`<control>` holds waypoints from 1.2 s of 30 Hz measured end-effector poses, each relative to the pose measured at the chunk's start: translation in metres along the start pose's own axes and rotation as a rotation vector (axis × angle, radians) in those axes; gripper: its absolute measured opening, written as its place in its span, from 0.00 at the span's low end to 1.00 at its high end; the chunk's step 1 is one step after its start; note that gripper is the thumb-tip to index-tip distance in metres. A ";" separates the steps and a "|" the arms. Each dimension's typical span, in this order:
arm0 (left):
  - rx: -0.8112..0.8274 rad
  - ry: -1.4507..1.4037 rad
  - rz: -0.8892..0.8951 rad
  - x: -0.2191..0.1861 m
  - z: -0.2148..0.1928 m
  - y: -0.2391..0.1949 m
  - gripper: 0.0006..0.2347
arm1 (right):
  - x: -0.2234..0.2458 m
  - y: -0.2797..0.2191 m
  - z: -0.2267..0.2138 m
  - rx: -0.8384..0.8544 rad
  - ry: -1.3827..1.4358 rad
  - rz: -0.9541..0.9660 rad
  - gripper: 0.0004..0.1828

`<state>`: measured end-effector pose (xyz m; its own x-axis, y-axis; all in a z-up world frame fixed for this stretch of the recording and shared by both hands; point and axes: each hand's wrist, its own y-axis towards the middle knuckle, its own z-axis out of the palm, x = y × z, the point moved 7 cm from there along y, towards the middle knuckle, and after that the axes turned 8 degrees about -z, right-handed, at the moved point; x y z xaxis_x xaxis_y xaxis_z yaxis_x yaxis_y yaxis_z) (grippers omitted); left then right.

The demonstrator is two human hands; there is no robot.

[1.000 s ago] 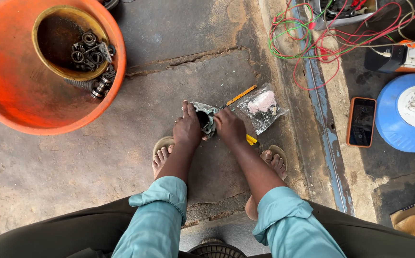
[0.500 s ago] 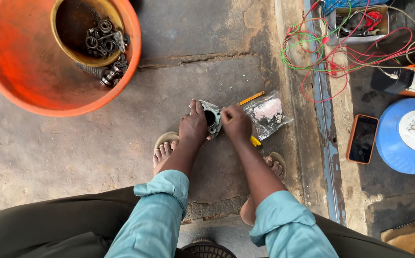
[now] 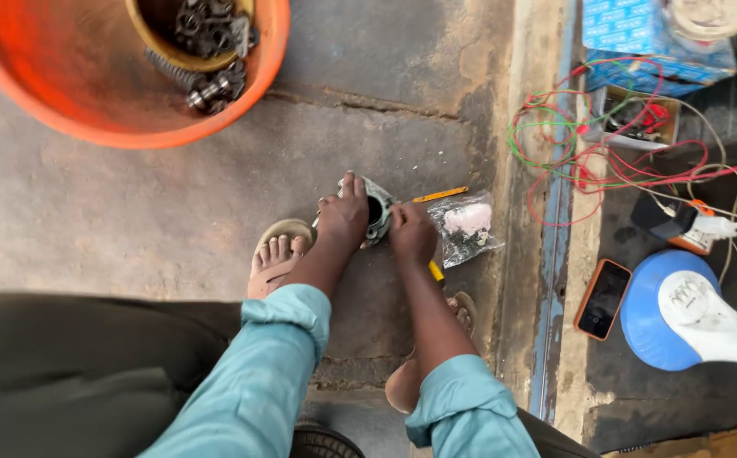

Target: The person sits on the workshop floor cleaning a small engine cylinder casting, scraping at its surface and bore by hand and with a small yellow-handled tool, occasionally repositioning the part. A plastic bag of parts and a pencil lie beside them, and an orange basin of engine components sits nearby.

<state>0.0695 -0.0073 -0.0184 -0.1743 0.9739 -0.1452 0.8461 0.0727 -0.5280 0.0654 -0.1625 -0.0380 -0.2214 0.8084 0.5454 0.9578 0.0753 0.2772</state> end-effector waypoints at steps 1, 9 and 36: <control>-0.018 0.001 0.002 0.000 0.007 0.000 0.53 | -0.009 -0.003 -0.002 -0.009 -0.017 0.027 0.05; -0.100 -0.011 0.022 0.004 0.034 0.027 0.50 | -0.004 -0.002 -0.001 -0.071 0.023 0.066 0.06; -0.109 0.185 -0.056 -0.004 0.027 0.020 0.46 | -0.049 -0.009 -0.020 -0.021 0.152 0.347 0.06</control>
<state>0.0733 -0.0160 -0.0509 -0.1358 0.9898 0.0437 0.8888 0.1412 -0.4361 0.0638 -0.2142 -0.0516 0.0890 0.6875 0.7207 0.9771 -0.2008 0.0709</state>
